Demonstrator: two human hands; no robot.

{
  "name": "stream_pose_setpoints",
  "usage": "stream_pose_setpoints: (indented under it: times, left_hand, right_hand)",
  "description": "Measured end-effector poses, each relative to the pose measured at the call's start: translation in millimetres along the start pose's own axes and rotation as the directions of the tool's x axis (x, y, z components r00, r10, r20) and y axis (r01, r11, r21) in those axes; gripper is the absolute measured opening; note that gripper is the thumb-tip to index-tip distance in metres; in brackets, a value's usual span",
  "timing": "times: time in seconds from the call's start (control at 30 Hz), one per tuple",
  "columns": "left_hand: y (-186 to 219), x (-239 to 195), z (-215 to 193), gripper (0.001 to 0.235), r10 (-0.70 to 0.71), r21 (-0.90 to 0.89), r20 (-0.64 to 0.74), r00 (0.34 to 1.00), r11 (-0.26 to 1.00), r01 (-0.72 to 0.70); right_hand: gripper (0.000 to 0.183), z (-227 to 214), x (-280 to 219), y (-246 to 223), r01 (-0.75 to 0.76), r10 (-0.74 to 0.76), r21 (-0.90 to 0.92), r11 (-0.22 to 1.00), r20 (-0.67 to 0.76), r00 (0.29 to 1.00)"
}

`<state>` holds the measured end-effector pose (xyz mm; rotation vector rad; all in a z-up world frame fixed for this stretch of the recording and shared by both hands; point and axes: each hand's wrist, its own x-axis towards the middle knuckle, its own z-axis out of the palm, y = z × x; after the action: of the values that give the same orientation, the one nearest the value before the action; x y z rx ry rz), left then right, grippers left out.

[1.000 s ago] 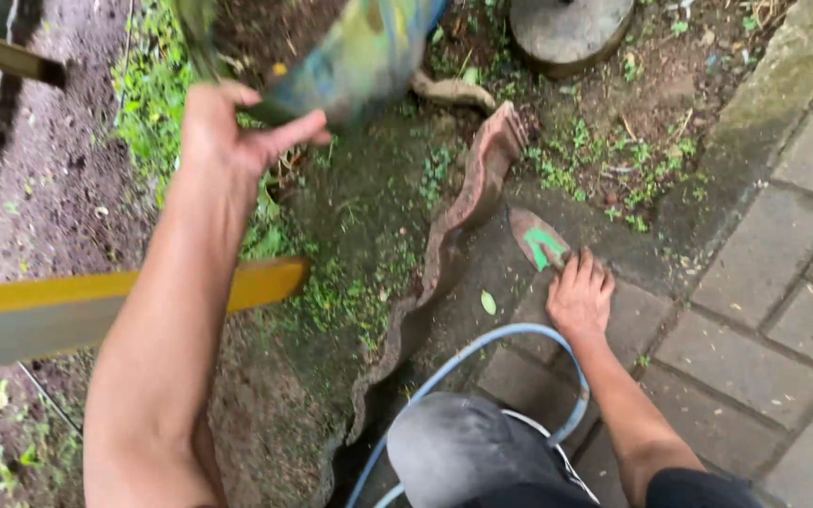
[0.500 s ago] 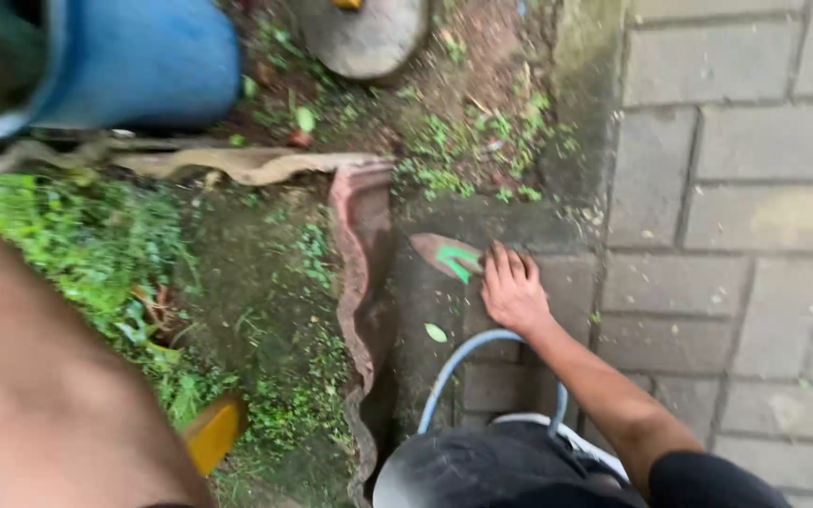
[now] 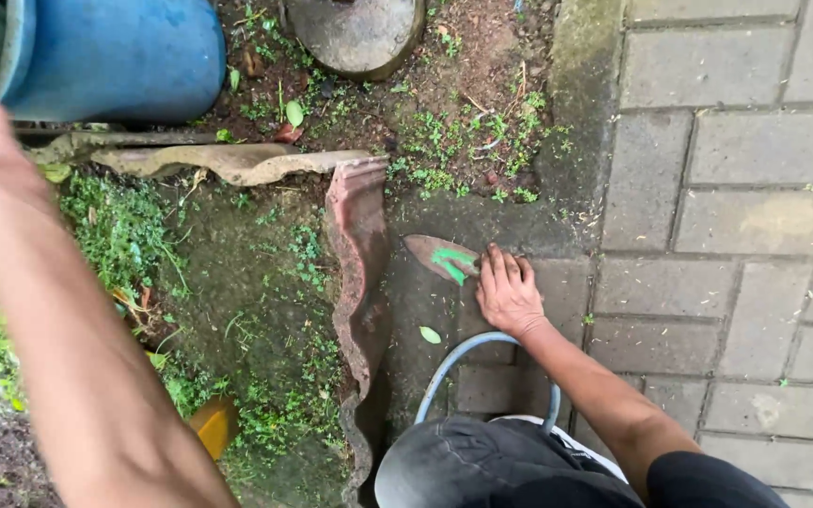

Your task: The person uses a small hand trowel to loosen soil and remove weeds from a narrow garden bed along a paved walkway. They repeatedly scrape the soil, pull out weeds by hand, and place the debris into a nearby bucket.

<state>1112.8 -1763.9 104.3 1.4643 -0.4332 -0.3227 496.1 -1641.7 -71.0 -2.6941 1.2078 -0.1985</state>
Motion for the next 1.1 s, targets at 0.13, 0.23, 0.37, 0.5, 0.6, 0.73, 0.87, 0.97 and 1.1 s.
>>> stream_pose_setpoints:
  times: [0.13,0.23,0.37,0.5,0.6,0.73,0.87,0.97,1.1]
  left_hand:
    - [122.4,-297.4,45.0,0.087,0.244,0.35,0.635,0.733,0.755,-0.554]
    - [80.6,-433.5,-74.1,0.072,-0.165,0.505,0.861,0.481,0.372,-0.779]
    - [54.0,-478.4,-119.5,0.068,-0.112,0.642,0.757,0.644,0.313,-0.7]
    - [21.5,-490.5,-106.0,0.079,-0.041,0.7,0.673,0.739,0.359,-0.618]
    - [11.3,-497.8,-110.0,0.077,-0.001,0.682,0.672,0.74,0.391,-0.618]
    - [10.5,-498.0,-115.0,0.076,0.048,0.712,0.616,0.786,0.392,-0.582]
    - [11.8,-501.7,-124.1,0.079,0.11,0.688,0.608,0.787,0.423,-0.59]
    - [15.1,-491.2,-117.2,0.083,0.157,0.657,0.612,0.775,0.444,-0.609]
    - [16.4,-497.1,-122.0,0.082,0.148,0.701,0.554,0.819,0.447,-0.555]
  right_hand:
    - [0.059,0.0,1.8,3.0,-0.01,0.01,0.003,1.0,-0.01,1.0]
    - [0.059,3.1,2.2,5.4,-0.01,0.01,0.003,1.0,-0.009,1.0]
    - [0.06,4.3,-0.9,1.9,-0.023,0.023,-0.013,1.0,-0.006,1.0]
    - [0.061,9.8,-2.2,4.8,-0.026,0.027,-0.056,0.998,0.016,1.0]
    - [0.061,11.5,-2.6,2.3,-0.01,0.012,-0.069,0.998,0.022,1.0]
    - [0.051,13.6,1.4,10.0,0.057,-0.064,-0.11,0.992,-0.056,0.996]
    - [0.035,-19.5,-25.6,9.7,-0.071,0.07,-0.024,0.997,-0.037,0.997]
    - [0.028,1.6,-77.7,36.8,-0.378,0.384,0.152,0.913,-0.014,0.923]
    - [0.031,117.6,-85.5,132.9,-0.424,0.372,0.134,0.896,0.295,0.88]
